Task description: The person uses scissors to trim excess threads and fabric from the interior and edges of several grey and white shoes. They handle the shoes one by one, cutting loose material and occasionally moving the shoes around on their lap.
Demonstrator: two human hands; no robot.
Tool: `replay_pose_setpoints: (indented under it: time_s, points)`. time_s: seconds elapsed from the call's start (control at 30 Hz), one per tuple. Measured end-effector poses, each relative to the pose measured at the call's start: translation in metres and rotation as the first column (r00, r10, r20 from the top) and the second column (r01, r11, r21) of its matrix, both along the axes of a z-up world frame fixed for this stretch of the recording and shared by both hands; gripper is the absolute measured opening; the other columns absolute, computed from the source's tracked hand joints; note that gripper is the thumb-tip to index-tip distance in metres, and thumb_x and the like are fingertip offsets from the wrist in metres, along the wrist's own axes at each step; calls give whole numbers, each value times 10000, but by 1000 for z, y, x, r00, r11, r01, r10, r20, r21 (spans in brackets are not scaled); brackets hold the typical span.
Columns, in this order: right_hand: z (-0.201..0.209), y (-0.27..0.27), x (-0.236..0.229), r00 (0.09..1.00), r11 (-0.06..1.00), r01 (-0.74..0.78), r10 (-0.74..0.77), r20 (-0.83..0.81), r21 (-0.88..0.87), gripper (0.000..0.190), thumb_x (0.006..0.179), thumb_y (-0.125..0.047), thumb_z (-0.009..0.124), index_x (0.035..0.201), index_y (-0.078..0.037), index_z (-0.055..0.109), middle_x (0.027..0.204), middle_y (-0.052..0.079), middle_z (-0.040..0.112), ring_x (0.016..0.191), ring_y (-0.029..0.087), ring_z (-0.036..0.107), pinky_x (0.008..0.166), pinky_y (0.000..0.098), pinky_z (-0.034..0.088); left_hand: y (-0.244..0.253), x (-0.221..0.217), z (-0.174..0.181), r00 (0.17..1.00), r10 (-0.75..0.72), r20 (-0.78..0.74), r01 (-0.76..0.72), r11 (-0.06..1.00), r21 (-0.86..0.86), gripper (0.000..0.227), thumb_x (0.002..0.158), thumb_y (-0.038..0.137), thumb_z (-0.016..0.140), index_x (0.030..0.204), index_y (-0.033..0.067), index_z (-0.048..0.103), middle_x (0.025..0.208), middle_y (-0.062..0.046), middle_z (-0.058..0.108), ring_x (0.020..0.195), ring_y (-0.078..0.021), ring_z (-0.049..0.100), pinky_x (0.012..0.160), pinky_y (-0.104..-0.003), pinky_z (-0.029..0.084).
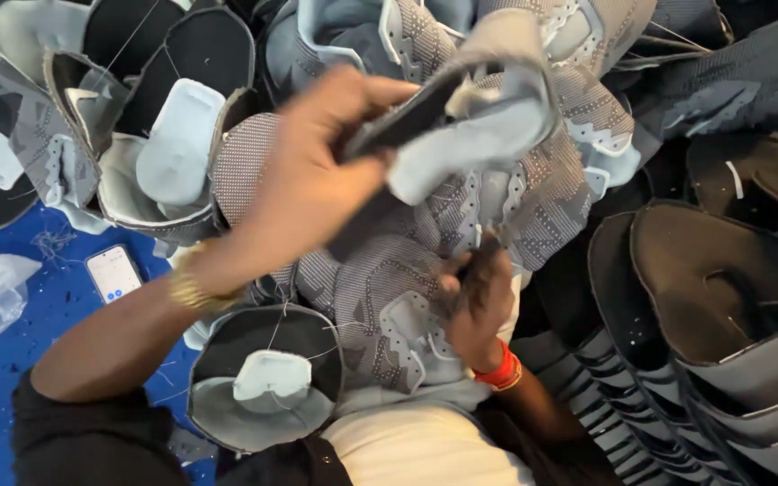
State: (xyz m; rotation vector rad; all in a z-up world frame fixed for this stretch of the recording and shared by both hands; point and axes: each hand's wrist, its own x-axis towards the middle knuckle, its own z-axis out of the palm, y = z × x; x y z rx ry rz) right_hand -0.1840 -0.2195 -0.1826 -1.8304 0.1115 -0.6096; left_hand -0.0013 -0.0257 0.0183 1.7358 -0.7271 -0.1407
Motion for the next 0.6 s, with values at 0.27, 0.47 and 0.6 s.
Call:
replay_pose_setpoints:
  time_s: [0.27,0.47,0.6]
  points:
    - [34,11,0,998,992,8,-16,62,126,681,1036,-234,702,1572,12,360,1012,49,668,884,128,632,794,223,520,1,-30,48,743,-358,565,116,901,418,335,942,40,716,1256,-66,664,1197,-83,630,1036,-238,567,945,-346,477]
    - [39,6,5,998,981,-20,32,-62,193,663,1053,-242,707,1558,28,372,908,22,631,784,78,585,738,209,498,-1,-47,0,788,-553,272,190,637,747,209,769,57,700,973,21,672,1054,-91,603,1014,-267,588,829,-371,486]
    - [51,7,11,994,963,-58,81,-76,264,690,1049,-271,706,1559,27,350,935,28,635,790,76,595,724,202,492,8,-39,-2,871,-436,227,245,785,570,248,858,154,731,1053,8,688,1046,-112,605,973,-294,580,840,-408,476]
